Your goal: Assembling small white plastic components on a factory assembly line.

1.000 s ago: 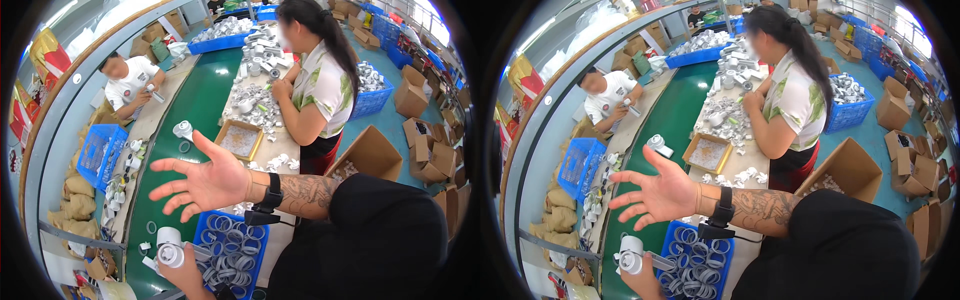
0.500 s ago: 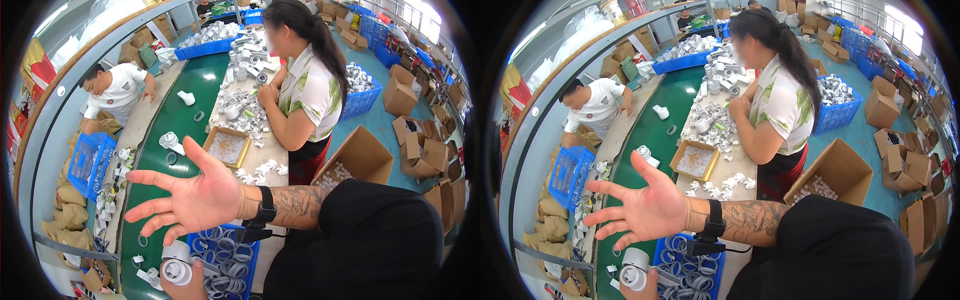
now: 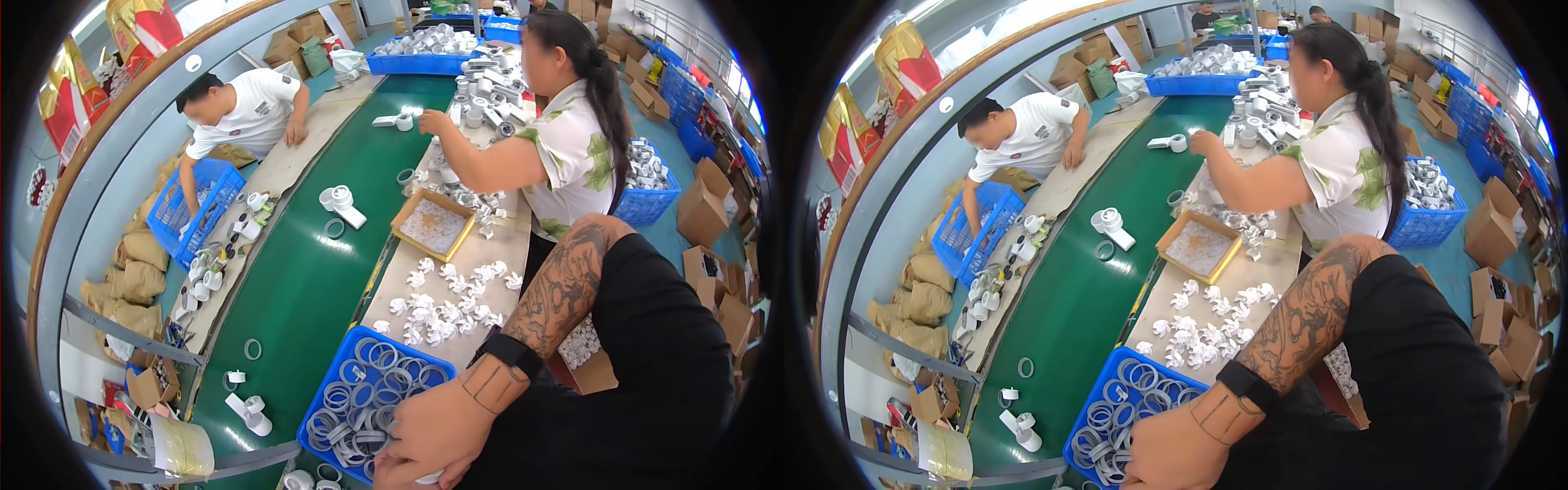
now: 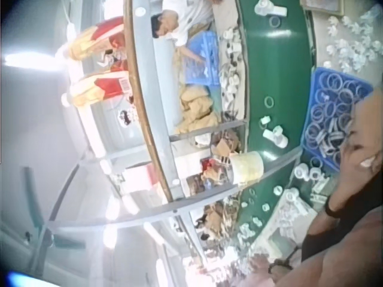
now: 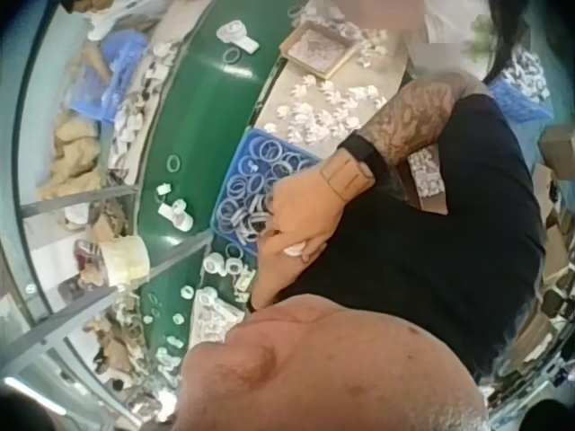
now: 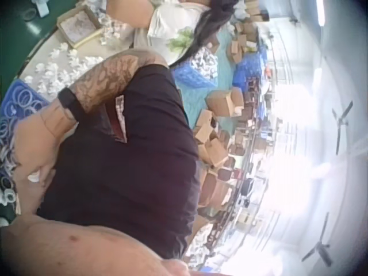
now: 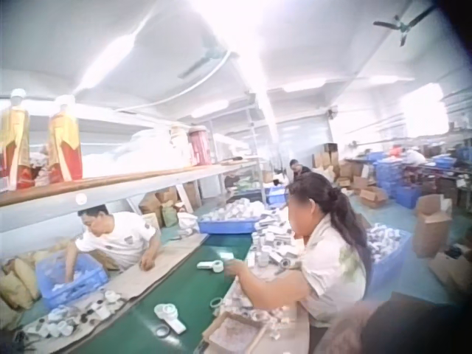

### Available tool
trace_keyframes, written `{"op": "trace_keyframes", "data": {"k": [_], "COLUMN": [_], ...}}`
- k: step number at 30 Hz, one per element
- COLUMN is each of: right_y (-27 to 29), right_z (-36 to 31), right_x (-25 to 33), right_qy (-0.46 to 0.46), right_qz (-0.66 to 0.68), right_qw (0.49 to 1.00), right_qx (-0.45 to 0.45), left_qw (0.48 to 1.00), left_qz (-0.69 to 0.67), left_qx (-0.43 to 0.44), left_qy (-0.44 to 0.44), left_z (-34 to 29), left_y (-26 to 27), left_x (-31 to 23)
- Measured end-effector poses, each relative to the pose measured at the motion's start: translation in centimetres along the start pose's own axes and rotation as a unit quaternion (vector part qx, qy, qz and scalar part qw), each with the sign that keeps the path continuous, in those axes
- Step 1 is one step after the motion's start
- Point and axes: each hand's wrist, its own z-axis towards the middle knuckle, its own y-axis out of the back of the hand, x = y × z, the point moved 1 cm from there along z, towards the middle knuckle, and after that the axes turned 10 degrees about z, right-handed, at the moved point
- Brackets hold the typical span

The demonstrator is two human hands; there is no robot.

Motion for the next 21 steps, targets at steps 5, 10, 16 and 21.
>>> {"op": "trace_keyframes", "data": {"k": [5,10,16,21], "right_y": [-2.1,-3.8,-3.0,-3.8], "right_z": [1.1,1.4,1.8,1.3], "right_x": [2.6,3.0,3.5,3.1], "right_qy": [-0.121,-0.163,-0.053,-0.026], "right_qz": [0.049,0.038,0.024,0.048], "right_qw": [0.989,0.986,0.997,0.998], "right_qx": [0.07,-0.021,-0.052,-0.044], "left_qw": [0.999,0.998,0.994,0.992], "left_qz": [0.02,0.016,-0.085,-0.059], "left_qx": [-0.008,0.013,0.056,0.074], "left_qy": [-0.026,-0.055,-0.037,-0.083], "left_z": [-3.2,-4.2,-4.9,-5.5], "left_y": [-1.5,-1.9,-0.9,-2.2], "left_x": [1.6,3.5,1.3,2.3]}}
